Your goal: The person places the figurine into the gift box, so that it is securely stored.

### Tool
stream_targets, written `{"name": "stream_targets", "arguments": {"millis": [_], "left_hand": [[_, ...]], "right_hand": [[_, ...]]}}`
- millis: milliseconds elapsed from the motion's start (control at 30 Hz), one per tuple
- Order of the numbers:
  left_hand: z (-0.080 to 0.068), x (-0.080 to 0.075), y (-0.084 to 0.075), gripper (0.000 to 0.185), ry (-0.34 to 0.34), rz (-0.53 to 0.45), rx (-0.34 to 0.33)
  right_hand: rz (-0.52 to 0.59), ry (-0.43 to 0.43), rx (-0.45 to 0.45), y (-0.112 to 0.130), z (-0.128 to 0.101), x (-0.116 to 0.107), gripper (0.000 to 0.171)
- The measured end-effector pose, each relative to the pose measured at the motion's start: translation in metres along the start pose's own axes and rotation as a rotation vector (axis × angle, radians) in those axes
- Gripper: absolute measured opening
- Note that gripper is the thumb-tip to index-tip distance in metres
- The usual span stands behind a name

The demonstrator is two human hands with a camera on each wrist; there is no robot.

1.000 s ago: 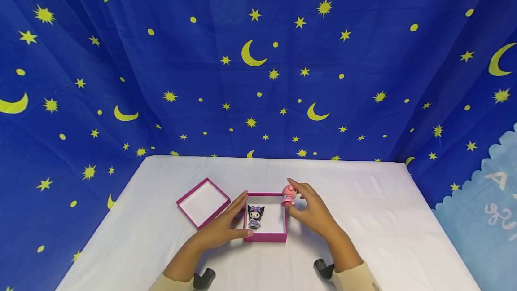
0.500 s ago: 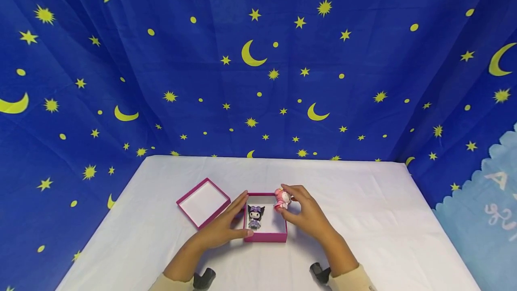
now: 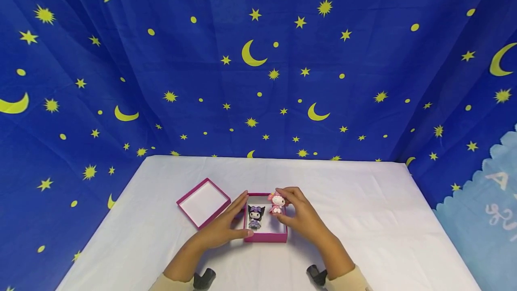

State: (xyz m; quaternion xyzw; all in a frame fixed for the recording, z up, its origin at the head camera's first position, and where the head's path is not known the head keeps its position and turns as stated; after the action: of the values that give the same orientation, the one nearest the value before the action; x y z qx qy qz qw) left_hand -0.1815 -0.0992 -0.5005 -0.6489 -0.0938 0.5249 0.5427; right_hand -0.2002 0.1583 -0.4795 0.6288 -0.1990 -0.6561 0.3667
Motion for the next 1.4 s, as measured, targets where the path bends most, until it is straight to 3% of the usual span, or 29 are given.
{"name": "stream_targets", "arguments": {"millis": [533,900,1133,1400], "left_hand": [[0.000,0.000,-0.001,0.102,0.014,0.007,0.025],[0.000,-0.001,-0.001,0.102,0.011,0.001,0.021],[0.000,-0.001,-0.002,0.102,0.012,-0.002,0.022],[-0.001,0.000,-0.001,0.101,0.005,0.007,0.020]], "right_hand": [[-0.177,0.071,0.067,0.003,0.002,0.010,0.058],[-0.249,0.076,0.093,0.006,0.004,0.010,0.057],[-0.258,0.150,0.135,0.003,0.004,0.013,0.054],[-0.324,0.160,0.108,0.005,0.008,0.017,0.058]]}}
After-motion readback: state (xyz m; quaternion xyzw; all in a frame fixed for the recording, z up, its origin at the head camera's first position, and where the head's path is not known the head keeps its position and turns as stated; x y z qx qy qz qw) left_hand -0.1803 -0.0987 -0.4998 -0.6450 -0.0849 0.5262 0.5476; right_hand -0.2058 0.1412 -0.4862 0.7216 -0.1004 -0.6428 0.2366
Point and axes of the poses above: each hand's wrist, its own z-axis towards the middle knuckle, its own x-axis out of the palm, y = z × x, the point moved 2 cm from there along z, towards the middle knuckle, and after that the axes turned 15 degrees about x, right-handed, at the moved point
